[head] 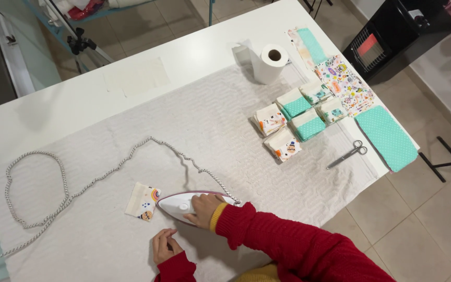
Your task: Ironing small squares of patterned fabric on a white table.
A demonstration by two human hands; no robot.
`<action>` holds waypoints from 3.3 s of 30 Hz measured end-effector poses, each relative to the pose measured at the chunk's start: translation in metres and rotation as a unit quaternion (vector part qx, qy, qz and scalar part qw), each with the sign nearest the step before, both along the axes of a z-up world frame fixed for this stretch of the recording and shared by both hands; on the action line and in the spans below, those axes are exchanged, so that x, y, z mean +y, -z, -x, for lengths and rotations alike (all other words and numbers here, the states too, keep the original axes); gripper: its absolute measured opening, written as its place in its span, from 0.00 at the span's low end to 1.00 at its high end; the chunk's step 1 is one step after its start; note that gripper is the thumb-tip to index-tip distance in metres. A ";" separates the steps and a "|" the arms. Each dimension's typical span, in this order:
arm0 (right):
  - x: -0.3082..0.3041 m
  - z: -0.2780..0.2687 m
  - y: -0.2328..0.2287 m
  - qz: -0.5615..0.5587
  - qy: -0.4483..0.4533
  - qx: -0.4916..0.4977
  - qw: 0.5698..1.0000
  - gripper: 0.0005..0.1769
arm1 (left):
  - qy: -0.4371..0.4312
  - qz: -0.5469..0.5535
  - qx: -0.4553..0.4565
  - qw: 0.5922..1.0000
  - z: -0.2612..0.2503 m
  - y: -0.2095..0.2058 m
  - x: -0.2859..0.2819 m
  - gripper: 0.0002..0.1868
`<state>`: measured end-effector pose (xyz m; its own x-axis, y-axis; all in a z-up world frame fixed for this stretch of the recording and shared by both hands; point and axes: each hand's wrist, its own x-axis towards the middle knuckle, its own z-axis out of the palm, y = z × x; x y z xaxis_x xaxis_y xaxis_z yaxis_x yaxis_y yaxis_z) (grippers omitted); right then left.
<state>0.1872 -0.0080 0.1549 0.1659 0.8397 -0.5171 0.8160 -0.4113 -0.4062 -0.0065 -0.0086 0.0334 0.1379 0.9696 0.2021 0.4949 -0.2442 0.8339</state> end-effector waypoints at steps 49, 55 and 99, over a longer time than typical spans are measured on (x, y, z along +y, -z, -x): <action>-0.020 -0.045 0.017 0.046 0.015 -0.071 0.996 0.38 | 0.183 -0.075 0.110 0.974 0.000 -0.011 0.001 0.17; -0.019 -0.031 0.026 0.024 -0.036 -0.043 0.998 0.37 | 0.061 0.037 -0.047 0.996 -0.005 -0.016 -0.002 0.19; -0.024 -0.156 -0.043 -0.348 -0.100 -0.238 0.901 0.29 | 0.339 0.057 0.323 0.882 -0.085 -0.029 0.116 0.13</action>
